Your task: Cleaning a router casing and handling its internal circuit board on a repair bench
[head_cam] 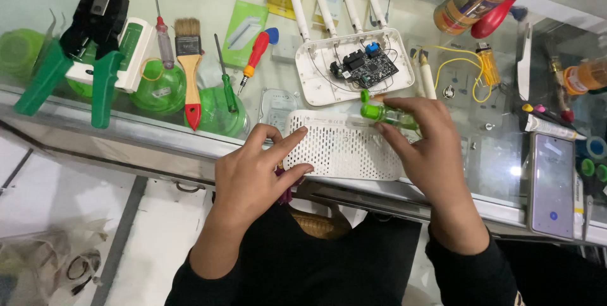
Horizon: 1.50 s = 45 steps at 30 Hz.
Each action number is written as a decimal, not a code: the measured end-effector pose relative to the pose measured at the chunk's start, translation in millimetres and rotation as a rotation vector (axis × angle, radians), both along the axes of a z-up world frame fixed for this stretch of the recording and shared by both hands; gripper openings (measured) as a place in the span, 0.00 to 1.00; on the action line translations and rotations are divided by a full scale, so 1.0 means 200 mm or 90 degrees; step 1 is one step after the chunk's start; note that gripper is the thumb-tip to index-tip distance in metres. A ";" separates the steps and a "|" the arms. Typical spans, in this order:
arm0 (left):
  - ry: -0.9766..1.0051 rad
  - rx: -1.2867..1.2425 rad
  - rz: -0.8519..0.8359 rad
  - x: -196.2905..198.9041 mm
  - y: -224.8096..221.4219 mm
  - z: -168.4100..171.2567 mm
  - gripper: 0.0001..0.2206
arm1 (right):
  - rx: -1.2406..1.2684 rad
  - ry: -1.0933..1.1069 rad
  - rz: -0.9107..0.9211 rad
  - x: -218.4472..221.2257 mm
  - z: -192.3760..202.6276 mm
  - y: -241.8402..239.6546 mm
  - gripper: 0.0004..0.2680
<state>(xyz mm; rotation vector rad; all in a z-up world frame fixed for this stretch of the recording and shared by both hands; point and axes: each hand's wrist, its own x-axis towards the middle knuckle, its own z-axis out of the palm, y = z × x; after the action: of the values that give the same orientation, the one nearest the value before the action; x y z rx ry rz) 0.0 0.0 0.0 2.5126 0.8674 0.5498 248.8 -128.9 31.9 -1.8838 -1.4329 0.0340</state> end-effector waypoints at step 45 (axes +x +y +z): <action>-0.047 -0.067 0.084 -0.27 0.00 -0.02 0.05 | 0.109 0.212 -0.289 0.44 -0.26 -0.42 0.18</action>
<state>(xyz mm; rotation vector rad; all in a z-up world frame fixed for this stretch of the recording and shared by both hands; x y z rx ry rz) -53.2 0.2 -4.8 2.3379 1.0116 0.6195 335.9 -213.5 -19.2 -1.9108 -0.7451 0.0034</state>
